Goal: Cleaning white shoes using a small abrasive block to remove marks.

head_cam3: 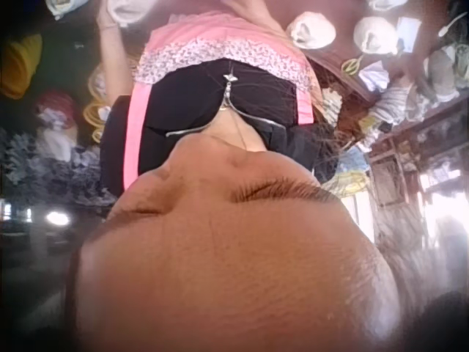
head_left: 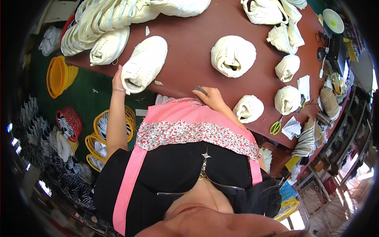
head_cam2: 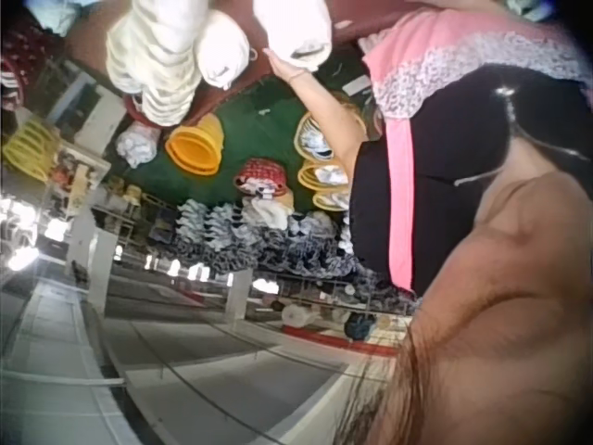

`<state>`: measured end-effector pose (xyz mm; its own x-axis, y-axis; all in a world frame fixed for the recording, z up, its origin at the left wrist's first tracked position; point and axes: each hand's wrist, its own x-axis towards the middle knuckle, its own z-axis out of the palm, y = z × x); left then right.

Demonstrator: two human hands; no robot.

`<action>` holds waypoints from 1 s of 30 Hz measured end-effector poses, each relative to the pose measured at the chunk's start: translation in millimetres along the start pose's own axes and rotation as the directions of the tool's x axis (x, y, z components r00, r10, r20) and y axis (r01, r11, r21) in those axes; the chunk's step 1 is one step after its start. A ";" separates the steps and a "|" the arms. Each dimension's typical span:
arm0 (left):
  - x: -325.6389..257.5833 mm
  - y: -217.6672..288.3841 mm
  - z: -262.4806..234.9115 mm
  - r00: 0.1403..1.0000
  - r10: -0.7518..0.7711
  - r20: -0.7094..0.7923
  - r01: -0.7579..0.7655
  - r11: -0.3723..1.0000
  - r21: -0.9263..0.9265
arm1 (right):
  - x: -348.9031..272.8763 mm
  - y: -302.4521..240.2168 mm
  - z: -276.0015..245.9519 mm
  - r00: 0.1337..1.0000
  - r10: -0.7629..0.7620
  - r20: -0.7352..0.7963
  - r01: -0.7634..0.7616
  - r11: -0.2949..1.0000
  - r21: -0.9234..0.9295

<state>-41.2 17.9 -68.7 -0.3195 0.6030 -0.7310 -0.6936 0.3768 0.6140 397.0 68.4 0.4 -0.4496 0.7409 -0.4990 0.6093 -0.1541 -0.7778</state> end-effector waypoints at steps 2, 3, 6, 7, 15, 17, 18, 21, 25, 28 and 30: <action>48.5 -3.0 -30.4 0.992 -0.125 0.032 0.127 0.984 -0.121 | 4.8 -0.2 2.9 1.000 0.022 0.013 -0.023 0.999 0.041; 64.1 -7.5 -22.5 0.992 -0.122 0.014 0.123 0.984 -0.130 | 4.8 0.7 0.2 0.998 0.051 -0.044 -0.048 0.996 0.069; 86.8 -5.8 -19.7 0.971 -0.065 -0.230 0.101 0.984 0.148 | -3.8 11.0 -10.6 0.988 0.124 -0.096 -0.101 0.971 0.214; 92.0 -0.4 -20.4 0.917 0.115 -0.383 0.068 0.900 0.432 | -7.9 13.5 -15.0 0.985 0.154 -0.079 -0.121 0.937 0.327; -76.0 -30.1 231.6 0.642 0.395 0.657 -0.757 0.187 0.626 | -38.8 56.9 -43.1 0.936 0.266 -0.230 -0.129 0.870 0.477; -95.8 -74.8 279.9 0.387 0.284 0.877 -0.919 0.039 0.392 | -40.4 58.3 -43.4 0.881 0.346 -0.324 -0.114 0.818 0.565; -99.0 -98.6 300.5 0.331 0.256 0.908 -0.936 -0.029 0.350 | -41.6 53.9 -48.2 0.875 0.348 -0.337 -0.119 0.828 0.548; -79.1 -138.0 326.0 0.278 0.132 0.951 -0.933 -0.199 0.300 | -43.3 63.8 -52.3 0.838 0.324 -0.440 -0.015 0.818 0.575; -63.3 -150.0 309.6 0.173 -0.083 0.981 -0.946 -0.291 0.143 | -44.7 80.9 -62.4 0.741 0.450 -0.499 0.083 0.676 0.732; -66.4 -152.3 289.1 -0.014 -0.200 0.980 -0.903 -0.419 -0.098 | -42.0 90.3 -77.2 0.673 0.554 -0.489 0.053 0.624 0.780; -74.6 -159.0 293.2 0.010 -0.227 0.974 -0.877 -0.470 -0.101 | -34.1 96.6 -86.6 0.645 0.568 -0.511 0.106 0.596 0.796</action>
<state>282.2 119.2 -24.4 0.7831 0.6052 0.1432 0.5413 -0.7766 0.3224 527.8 84.8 -24.6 0.3904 0.7242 -0.5685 -0.2043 -0.5339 -0.8205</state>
